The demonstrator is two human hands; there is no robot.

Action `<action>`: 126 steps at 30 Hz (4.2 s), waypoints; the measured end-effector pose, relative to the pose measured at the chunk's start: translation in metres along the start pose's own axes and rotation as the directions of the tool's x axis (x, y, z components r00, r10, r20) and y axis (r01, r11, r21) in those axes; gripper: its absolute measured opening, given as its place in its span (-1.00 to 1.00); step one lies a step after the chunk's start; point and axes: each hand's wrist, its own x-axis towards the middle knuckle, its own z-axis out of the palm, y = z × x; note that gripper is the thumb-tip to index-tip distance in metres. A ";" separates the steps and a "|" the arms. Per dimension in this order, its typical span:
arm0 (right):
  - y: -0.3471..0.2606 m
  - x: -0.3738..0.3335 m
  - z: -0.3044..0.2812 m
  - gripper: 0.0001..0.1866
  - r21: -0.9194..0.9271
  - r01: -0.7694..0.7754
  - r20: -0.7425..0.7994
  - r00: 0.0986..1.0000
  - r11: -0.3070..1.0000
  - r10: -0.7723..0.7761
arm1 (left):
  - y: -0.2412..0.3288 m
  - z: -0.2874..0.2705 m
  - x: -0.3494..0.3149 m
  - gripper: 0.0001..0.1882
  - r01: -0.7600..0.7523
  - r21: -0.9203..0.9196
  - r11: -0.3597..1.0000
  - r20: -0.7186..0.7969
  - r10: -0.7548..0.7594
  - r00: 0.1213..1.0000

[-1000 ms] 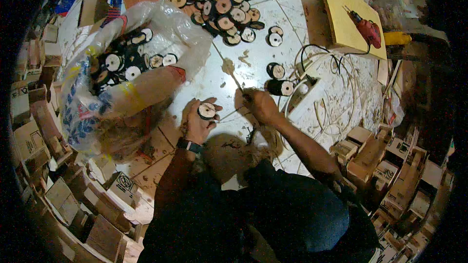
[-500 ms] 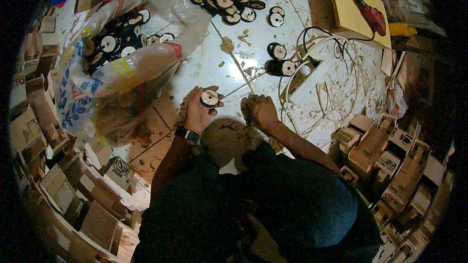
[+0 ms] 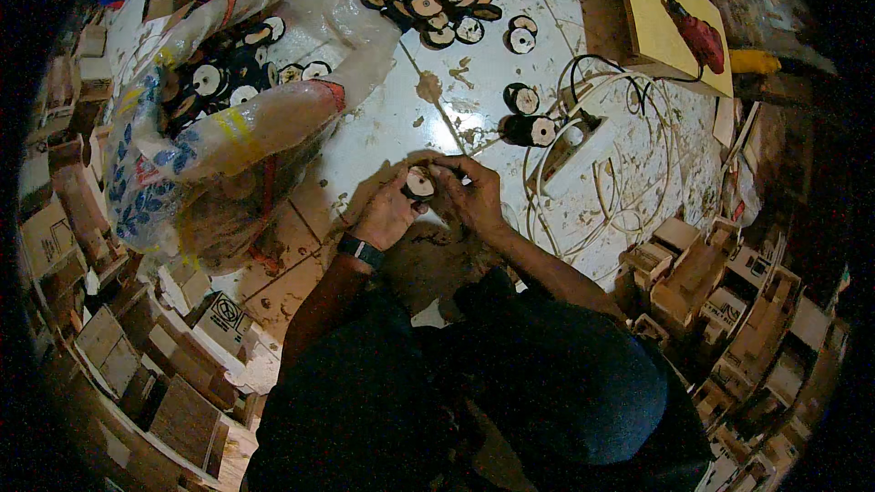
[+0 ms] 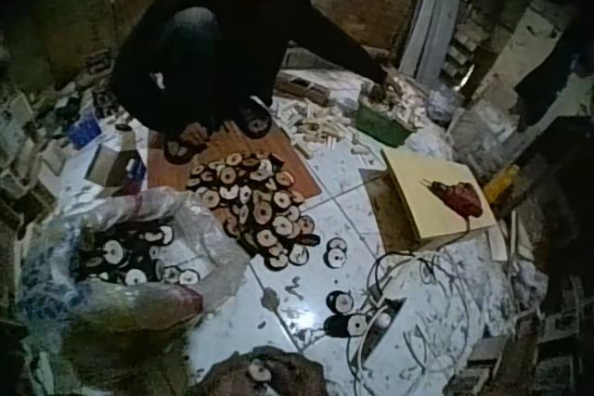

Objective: The person sits on the floor and repeatedly picks up small round wooden discs, inserts a thin stick into the center hole, and places the assembled pieces on the table. The person handles the discs one at a time and accumulates a growing pile of finished units.

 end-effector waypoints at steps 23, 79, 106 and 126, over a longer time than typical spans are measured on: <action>0.004 0.027 -0.021 -0.72 -0.148 0.341 0.429 0.868 0.928 -0.251 | 0.023 0.053 -0.004 -0.01 -0.409 0.912 -0.012 0.364 0.479 0.799; 0.108 -0.063 -0.015 -0.65 -0.708 0.577 0.643 0.766 0.408 0.033 | 0.020 0.114 0.232 -0.35 -0.596 0.268 -0.757 0.640 -0.323 0.697; 0.006 0.011 -0.014 -0.81 0.137 -0.213 0.102 0.974 0.967 0.200 | 0.038 0.011 0.035 -0.71 -0.157 -0.024 0.987 0.105 0.158 0.982; 0.042 0.068 0.024 -0.60 -0.704 0.210 0.133 0.977 0.679 -0.164 | 0.042 -0.031 0.010 -0.67 -0.160 -0.097 0.982 0.092 0.169 0.981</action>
